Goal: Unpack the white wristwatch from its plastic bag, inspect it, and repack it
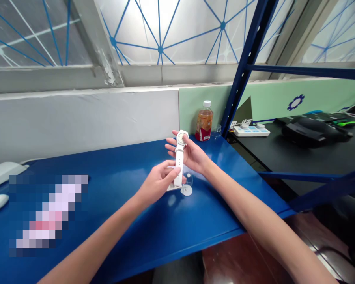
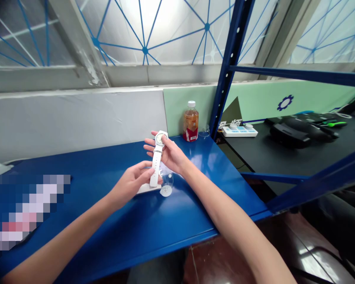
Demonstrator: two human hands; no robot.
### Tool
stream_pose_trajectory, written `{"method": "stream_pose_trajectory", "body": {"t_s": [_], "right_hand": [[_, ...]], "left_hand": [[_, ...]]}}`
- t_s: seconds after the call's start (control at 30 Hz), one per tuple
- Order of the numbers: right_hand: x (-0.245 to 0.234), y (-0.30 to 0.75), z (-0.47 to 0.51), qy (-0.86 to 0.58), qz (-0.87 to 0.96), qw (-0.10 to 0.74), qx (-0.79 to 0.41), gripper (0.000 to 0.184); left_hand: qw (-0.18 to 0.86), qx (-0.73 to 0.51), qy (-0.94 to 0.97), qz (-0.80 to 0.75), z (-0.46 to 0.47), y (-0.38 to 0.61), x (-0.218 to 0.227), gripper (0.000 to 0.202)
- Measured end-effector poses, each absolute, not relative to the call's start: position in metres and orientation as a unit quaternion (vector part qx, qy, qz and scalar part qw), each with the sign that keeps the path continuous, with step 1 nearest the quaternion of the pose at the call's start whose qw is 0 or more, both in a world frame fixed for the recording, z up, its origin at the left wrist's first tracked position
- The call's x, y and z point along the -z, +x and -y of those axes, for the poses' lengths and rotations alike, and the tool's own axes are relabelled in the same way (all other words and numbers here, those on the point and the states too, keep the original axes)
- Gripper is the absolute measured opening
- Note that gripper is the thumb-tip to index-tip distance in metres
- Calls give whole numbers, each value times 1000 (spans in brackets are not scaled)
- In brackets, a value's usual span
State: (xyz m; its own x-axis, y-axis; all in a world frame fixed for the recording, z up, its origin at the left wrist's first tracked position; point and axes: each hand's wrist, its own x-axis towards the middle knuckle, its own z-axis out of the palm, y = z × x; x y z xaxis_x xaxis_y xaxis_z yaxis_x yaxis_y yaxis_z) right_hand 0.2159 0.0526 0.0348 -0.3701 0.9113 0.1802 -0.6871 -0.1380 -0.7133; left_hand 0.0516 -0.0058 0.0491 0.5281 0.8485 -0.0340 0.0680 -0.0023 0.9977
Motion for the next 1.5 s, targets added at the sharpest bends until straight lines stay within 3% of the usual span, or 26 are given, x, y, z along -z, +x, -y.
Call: {"method": "stream_pose_trajectory", "body": {"t_s": [0.3, 0.7, 1.1, 1.5], "right_hand": [[-35, 207, -46, -173, 382, 480, -770, 44], [-35, 203, -40, -125, 390, 443, -798, 38], [-37, 203, -37, -132, 397, 390, -820, 42], [-42, 205, -33, -114, 406, 400, -814, 46]], "left_hand": [[752, -324, 496, -289, 11, 62, -33, 45], [832, -319, 399, -216, 21, 56, -34, 35], [835, -326, 337, -288, 20, 60, -39, 44], [828, -303, 373, -290, 21, 63, -38, 43]]}}
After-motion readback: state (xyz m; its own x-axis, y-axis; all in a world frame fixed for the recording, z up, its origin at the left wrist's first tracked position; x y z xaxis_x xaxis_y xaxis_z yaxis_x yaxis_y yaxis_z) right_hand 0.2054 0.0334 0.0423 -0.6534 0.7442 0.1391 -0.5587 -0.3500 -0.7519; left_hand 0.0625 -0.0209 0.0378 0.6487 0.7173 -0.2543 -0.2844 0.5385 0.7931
